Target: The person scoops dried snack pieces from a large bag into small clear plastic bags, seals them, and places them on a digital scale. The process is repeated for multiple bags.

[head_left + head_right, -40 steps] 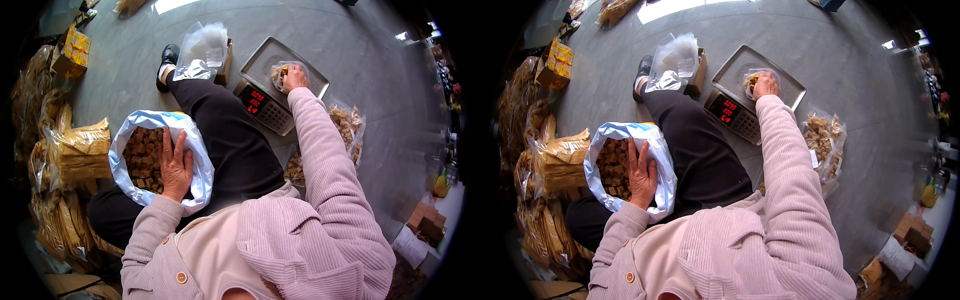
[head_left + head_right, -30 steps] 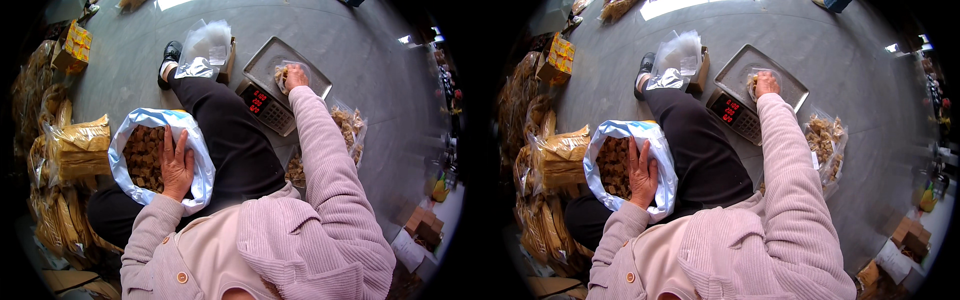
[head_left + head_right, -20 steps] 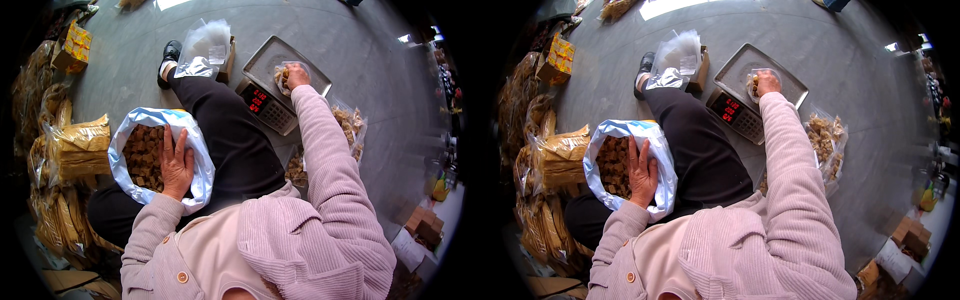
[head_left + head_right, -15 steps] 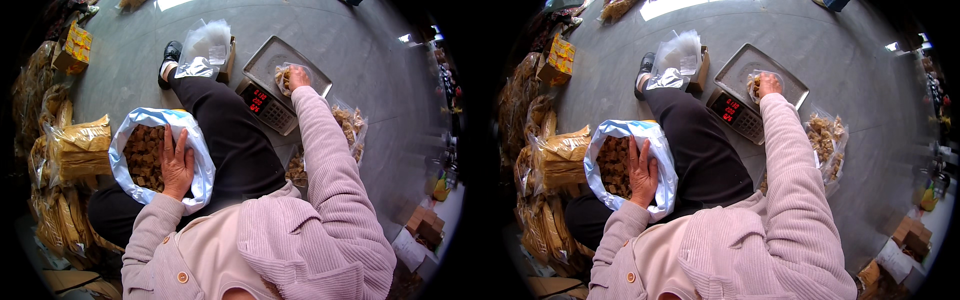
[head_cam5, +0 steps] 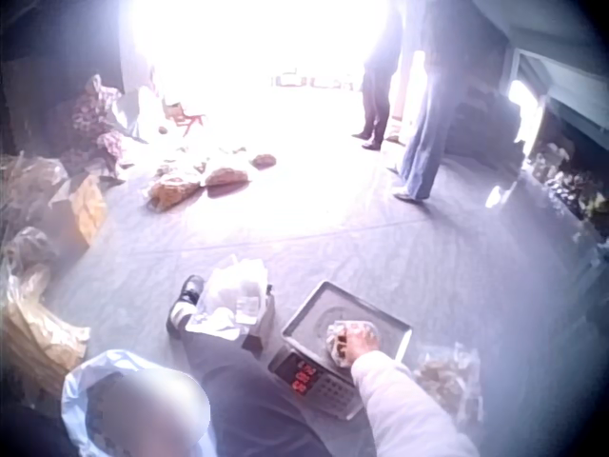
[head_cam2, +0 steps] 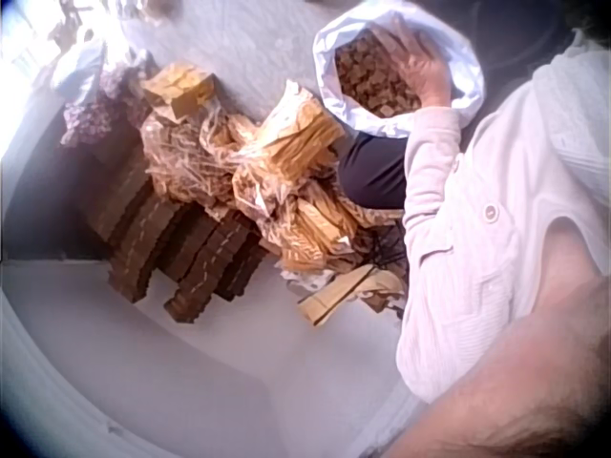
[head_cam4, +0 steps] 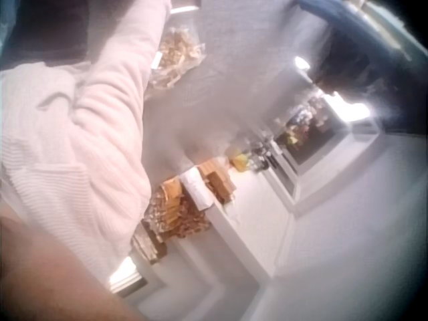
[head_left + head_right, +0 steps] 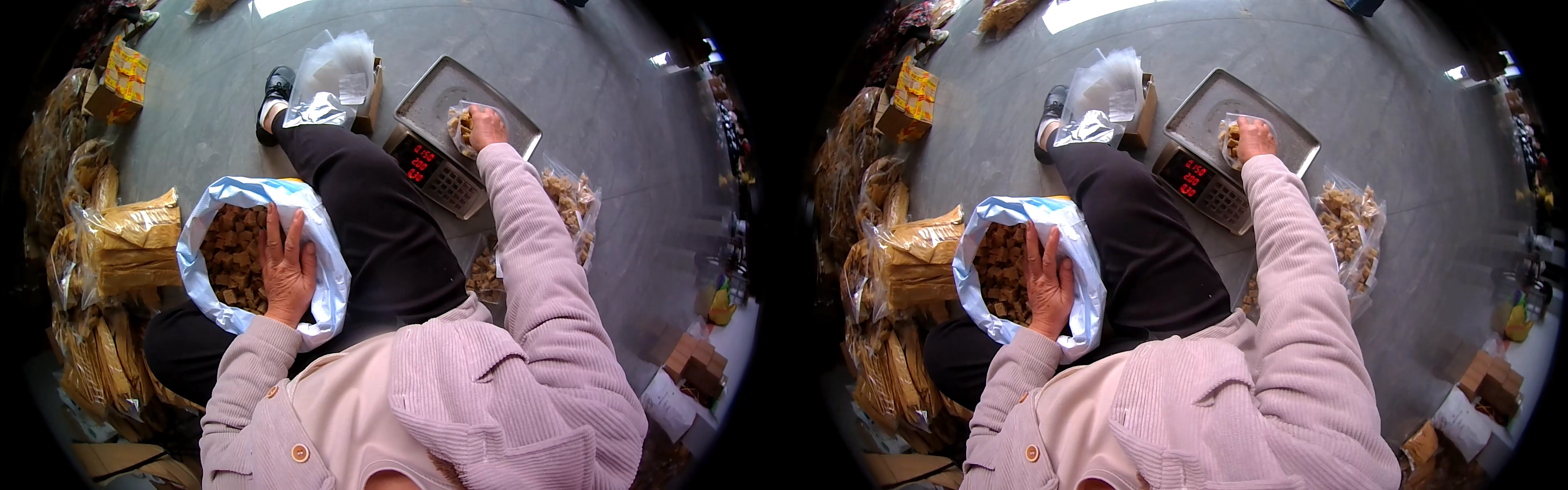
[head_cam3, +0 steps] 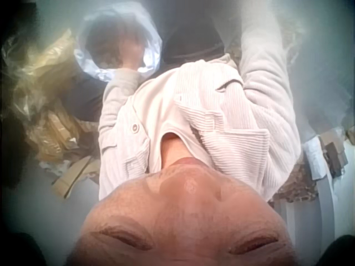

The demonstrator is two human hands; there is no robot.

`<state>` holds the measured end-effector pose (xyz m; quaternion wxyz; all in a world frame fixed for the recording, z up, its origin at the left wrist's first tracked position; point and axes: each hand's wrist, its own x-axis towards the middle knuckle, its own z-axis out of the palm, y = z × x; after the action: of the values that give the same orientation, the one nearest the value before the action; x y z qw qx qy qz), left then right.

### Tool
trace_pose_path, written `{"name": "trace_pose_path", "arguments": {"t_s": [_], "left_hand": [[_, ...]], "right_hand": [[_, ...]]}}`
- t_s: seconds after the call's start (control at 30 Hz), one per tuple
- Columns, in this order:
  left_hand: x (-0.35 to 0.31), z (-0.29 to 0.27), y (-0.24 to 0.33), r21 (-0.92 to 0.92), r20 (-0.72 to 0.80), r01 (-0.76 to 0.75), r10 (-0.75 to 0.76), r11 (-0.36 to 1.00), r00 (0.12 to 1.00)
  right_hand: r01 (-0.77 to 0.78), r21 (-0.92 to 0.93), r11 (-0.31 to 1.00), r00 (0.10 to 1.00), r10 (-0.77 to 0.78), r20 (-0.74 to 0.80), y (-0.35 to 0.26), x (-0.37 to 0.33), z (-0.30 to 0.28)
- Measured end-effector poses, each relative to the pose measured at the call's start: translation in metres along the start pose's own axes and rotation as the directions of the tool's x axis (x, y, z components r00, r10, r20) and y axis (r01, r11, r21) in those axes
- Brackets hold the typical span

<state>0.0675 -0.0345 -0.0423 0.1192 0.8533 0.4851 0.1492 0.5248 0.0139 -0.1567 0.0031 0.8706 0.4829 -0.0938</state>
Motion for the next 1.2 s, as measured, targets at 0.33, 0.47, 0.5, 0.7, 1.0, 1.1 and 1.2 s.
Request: {"name": "trace_pose_path", "arguments": {"t_s": [0.33,0.47,0.5,0.7,1.0,1.1,1.2], "left_hand": [[0.001,0.000,0.001,0.020,-0.034,-0.019,0.020,1.000,0.999],[0.001,0.001,-0.001,0.040,-0.027,-0.023,0.025,0.999,0.999],[0.001,0.001,-0.001,0.045,-0.024,-0.022,0.023,0.999,0.999],[0.002,0.003,-0.003,0.024,-0.040,-0.047,0.048,0.999,0.998],[0.003,0.001,0.000,0.048,-0.062,-0.068,0.071,0.997,0.996],[-0.001,-0.002,0.000,-0.016,-0.039,-0.012,0.012,1.000,0.999],[0.002,-0.008,0.006,-0.069,-0.026,-0.014,0.012,0.998,1.000]], "right_hand": [[-0.034,0.995,-0.095,0.976,0.209,0.054,0.016,-0.059,-0.033],[-0.114,0.797,-0.593,0.964,0.127,0.232,0.026,-0.088,-0.043],[-0.115,0.768,-0.630,0.964,0.114,0.238,0.027,-0.093,-0.043],[-0.168,0.602,-0.781,0.958,0.016,0.287,0.035,-0.106,-0.037],[-0.195,0.755,-0.626,0.972,-0.019,0.235,-0.006,-0.112,-0.061],[-0.241,0.828,-0.507,0.961,-0.245,0.129,-0.077,-0.138,-0.103],[-0.261,0.918,-0.298,0.850,-0.522,0.073,-0.152,-0.174,-0.151]]}}
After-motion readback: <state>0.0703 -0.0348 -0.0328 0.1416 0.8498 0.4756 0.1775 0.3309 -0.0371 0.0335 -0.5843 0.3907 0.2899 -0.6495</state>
